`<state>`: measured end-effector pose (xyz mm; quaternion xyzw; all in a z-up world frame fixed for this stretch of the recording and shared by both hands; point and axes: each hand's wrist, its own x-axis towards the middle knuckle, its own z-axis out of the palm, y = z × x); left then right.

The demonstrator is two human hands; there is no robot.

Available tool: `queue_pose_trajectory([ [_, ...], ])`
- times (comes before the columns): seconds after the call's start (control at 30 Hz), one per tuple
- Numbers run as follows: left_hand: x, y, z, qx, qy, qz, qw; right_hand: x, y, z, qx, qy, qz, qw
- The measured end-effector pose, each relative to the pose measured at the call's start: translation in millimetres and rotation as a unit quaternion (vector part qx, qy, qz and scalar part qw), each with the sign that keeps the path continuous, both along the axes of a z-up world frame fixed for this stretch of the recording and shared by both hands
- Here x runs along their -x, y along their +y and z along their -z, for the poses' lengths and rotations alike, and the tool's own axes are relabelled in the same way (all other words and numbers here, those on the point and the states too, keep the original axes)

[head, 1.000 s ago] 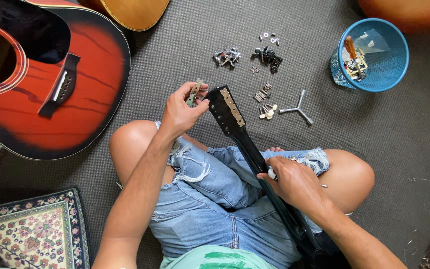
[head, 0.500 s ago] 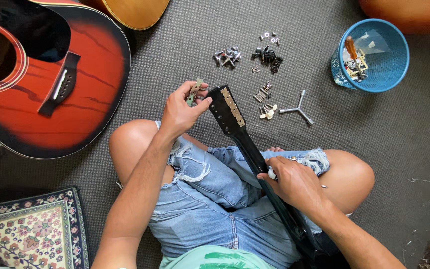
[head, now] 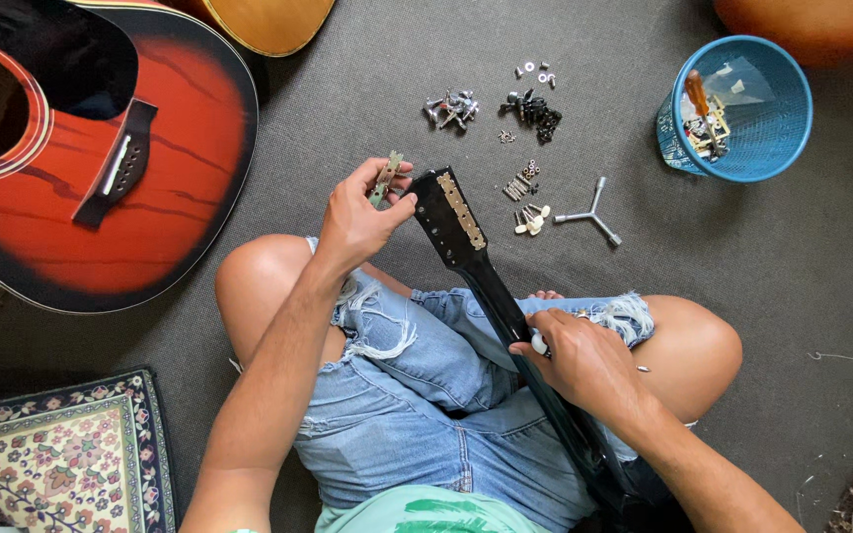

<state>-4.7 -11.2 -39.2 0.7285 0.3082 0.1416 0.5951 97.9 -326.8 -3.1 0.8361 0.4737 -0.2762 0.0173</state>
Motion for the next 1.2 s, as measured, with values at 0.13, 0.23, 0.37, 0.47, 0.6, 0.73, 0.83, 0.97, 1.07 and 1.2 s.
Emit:
queue_pose_trajectory([
  [0.13,0.7,-1.0,-1.5,0.0,-0.007,-0.002,1.0,1.1,-0.2,0.6,-0.002,0.0,0.005,1.0],
  [0.23,0.4,-1.6,-3.3,-0.001,-0.004,-0.005,1.0,0.4,-0.9,2.1,0.01,0.003,0.007,1.0],
  [0.37,3.1,-1.2,-1.9,0.005,-0.008,-0.004,1.0,0.2,-1.3,3.8,0.009,0.007,0.006,1.0],
  [0.47,2.7,-0.6,-0.2,0.006,-0.005,-0.005,1.0,-0.3,0.5,1.8,0.009,0.005,0.006,1.0],
  [0.6,3.4,-1.0,1.9,0.008,-0.007,-0.009,1.0,1.5,0.2,0.3,0.006,0.004,0.008,1.0],
  [0.73,2.8,-1.1,4.7,0.008,-0.008,-0.01,1.0,1.0,0.1,0.5,0.0,0.003,0.006,1.0],
  [0.83,4.0,-0.6,4.0,0.015,-0.005,-0.006,1.0,0.8,1.1,-1.2,0.004,0.002,0.004,1.0],
  [0.97,5.0,-1.6,2.1,0.006,0.002,-0.006,1.0,0.5,1.2,-1.3,0.001,0.005,0.006,1.0],
  [1.07,4.2,-0.9,-1.2,-0.001,-0.005,-0.008,1.0,0.1,0.9,0.5,-0.001,0.007,0.006,1.0],
  [1.2,2.4,3.5,2.2,-0.017,-0.037,-0.058,0.998,0.5,2.1,-1.0,0.003,0.007,0.005,1.0],
])
